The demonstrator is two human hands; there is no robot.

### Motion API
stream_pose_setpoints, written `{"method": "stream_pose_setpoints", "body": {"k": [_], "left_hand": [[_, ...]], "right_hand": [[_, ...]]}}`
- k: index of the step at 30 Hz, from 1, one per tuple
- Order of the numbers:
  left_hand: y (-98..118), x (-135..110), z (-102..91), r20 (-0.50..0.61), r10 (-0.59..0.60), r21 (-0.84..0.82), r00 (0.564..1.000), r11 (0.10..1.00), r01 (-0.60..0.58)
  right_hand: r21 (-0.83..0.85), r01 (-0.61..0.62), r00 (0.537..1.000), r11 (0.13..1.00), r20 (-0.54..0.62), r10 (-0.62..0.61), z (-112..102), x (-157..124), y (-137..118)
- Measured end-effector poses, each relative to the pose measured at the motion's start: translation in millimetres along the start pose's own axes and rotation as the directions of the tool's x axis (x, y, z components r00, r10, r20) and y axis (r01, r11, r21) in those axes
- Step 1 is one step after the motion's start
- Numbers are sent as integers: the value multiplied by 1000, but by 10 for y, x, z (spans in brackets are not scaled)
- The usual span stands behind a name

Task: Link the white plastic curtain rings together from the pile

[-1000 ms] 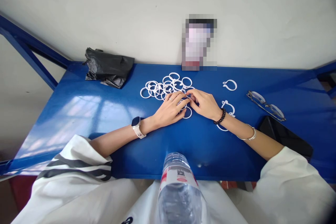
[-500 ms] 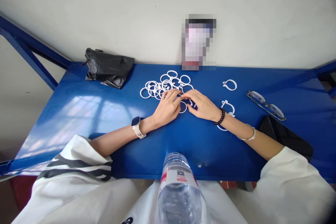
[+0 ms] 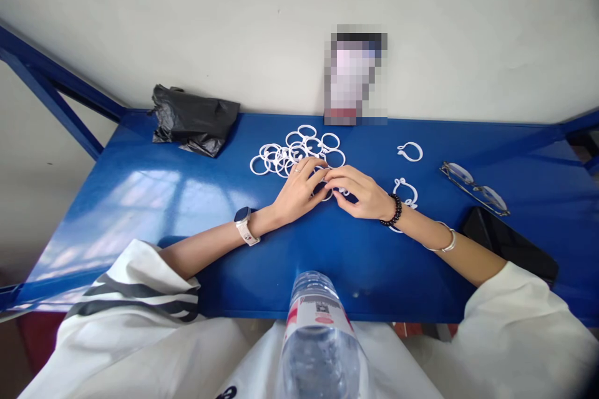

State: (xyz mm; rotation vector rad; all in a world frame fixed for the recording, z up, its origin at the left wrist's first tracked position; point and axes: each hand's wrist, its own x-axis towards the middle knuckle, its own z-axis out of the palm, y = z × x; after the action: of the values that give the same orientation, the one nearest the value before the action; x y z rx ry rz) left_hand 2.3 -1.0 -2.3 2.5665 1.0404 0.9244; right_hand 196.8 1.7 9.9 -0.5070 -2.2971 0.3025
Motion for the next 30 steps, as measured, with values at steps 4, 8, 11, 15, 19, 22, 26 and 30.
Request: {"method": "stream_pose_setpoints", "body": {"k": [4,8,11,15,19,22,26,30], "left_hand": [[-41,10,3,-60,6,-68,998,998,-10],[-36,13,-6,-101,-33,-131,994,991,20],[-14,15,-24,-130,-86,-177,988,982,63],[-10,14,-42,-156,-209,-233,965,958,170],[-25,11,-45,-199,-292,-276,935,933,233],[-30,9,-45,-212,-309,-289,927,926,242],[-29,9,-41,-222,-308,-313,925,921,232],[-26,11,-40,-192,-309,-314,932,919,240]], "right_hand": [[-11,-8,998,1000,-63,7,-4,-1,-10],[-52,-127,984,991,-132,119,-16,3,4],[-36,-246,961,969,-140,238,-24,6,18],[7,-268,957,963,-109,267,-21,-1,26],[22,-200,976,980,-78,201,-19,-2,24],[16,-169,984,985,-47,170,-21,5,23],[0,-167,985,986,-34,167,-17,11,26],[-27,-191,981,981,-53,189,-10,6,30]]}}
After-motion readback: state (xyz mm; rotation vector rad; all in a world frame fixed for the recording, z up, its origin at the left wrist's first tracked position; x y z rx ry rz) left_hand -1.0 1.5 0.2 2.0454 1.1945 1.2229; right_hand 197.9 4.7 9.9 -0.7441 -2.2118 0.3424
